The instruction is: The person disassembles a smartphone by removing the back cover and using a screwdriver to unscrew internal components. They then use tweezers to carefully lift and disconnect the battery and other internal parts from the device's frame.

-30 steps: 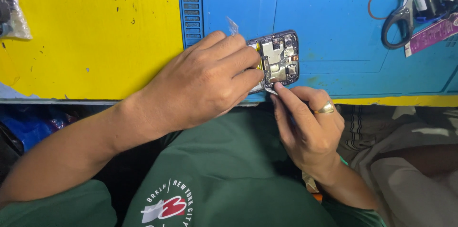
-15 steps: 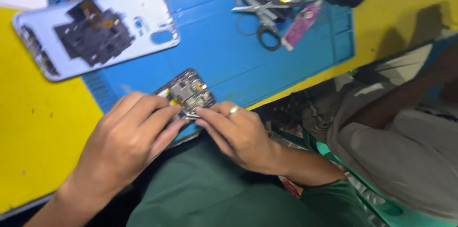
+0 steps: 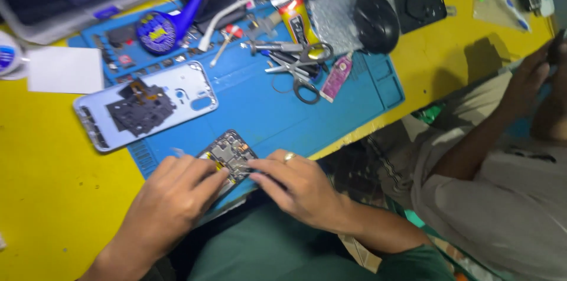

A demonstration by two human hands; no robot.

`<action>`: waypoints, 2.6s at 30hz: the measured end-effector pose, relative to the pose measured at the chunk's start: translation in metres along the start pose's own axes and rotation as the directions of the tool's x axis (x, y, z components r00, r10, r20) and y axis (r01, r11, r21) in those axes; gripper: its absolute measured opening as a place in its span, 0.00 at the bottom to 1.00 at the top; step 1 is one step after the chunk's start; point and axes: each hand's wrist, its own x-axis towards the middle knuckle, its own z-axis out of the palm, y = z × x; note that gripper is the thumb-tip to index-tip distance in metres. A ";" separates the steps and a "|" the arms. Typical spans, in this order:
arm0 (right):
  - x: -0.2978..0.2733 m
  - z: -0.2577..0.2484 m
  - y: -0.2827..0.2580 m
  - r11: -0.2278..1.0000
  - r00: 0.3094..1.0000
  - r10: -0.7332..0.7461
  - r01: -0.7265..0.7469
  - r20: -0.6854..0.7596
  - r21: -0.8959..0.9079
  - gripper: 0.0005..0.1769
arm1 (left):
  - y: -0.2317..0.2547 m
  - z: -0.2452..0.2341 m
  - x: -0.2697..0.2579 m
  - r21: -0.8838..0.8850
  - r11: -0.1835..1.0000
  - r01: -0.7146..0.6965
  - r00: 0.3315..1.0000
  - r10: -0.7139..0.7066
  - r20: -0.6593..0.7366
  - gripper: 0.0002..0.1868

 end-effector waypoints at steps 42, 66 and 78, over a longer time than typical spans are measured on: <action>-0.044 -0.051 0.041 0.901 0.981 -0.188 0.149 0.057 0.407 0.15 | 0.023 -0.008 -0.061 0.008 0.972 0.234 0.970 -0.232 -0.075 0.07; -0.070 -0.053 0.063 0.543 0.107 0.742 -0.675 0.662 -0.499 0.18 | 0.019 0.015 -0.080 0.096 0.916 0.390 0.920 -0.384 -0.079 0.58; 0.014 -0.018 0.001 0.942 0.978 0.177 -0.202 0.111 0.270 0.04 | 0.003 0.027 -0.074 0.015 0.799 0.602 0.768 -0.583 0.265 0.69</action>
